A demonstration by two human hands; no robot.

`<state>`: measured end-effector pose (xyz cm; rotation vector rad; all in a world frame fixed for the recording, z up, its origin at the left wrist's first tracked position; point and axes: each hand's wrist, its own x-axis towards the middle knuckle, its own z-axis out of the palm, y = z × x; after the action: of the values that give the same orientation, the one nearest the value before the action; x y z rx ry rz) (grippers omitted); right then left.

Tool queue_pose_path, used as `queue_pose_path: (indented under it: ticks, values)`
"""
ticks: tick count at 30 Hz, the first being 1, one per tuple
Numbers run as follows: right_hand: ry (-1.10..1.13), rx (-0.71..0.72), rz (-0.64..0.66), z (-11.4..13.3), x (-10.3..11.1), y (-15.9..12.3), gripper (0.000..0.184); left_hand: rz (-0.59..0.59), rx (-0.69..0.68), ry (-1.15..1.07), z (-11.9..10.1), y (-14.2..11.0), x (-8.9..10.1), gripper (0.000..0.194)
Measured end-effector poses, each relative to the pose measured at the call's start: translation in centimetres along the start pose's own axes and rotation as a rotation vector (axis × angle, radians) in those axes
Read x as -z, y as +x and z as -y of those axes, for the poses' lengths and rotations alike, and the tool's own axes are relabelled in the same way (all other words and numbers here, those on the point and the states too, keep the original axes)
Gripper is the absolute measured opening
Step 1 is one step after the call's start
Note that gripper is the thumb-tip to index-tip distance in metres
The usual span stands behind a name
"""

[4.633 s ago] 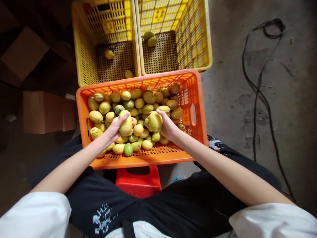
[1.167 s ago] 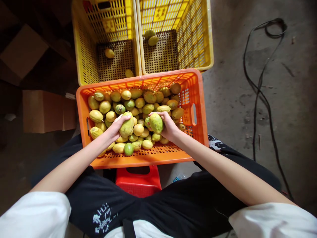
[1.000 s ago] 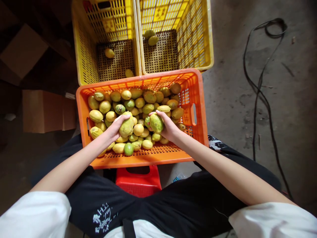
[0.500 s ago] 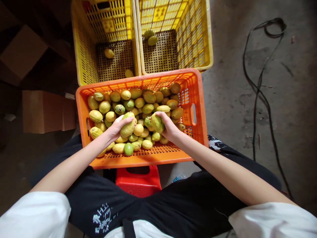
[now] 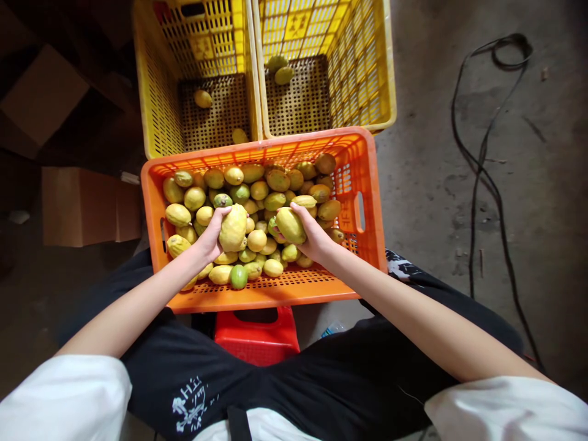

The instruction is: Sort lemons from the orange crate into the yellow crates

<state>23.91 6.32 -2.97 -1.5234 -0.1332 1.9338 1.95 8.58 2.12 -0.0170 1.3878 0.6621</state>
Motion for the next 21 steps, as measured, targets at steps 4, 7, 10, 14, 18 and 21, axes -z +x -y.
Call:
queue_pose_path:
  ticks: [4, 7, 10, 14, 18, 21]
  values:
    - [-0.045, 0.06, 0.026, -0.24, 0.06, -0.2, 0.056, 0.011, 0.025, 0.002, 0.1, 0.15, -0.02, 0.037]
    - [-0.076, 0.112, 0.05, -0.24, 0.23, -0.32, 0.056, 0.018, 0.04, 0.001, 0.13, 0.27, 0.01, 0.04]
    - [-0.115, 0.141, 0.063, -0.27, 0.45, -0.25, 0.052, 0.025, 0.034, 0.004, 0.13, 0.4, 0.08, 0.042]
    - [-0.096, 0.109, 0.063, -0.58, 0.55, 0.19, 0.048, 0.044, 0.052, -0.02, 0.11, 0.66, 0.2, 0.047]
    - [-0.021, 0.078, 0.051, -0.76, 0.37, 0.49, 0.044, 0.02, 0.07, -0.055, 0.13, 0.94, 0.36, 0.043]
    - [-0.002, 0.069, 0.067, -0.61, 0.17, 0.33, 0.042, -0.008, 0.075, -0.031, 0.13, 0.9, 0.38, 0.039]
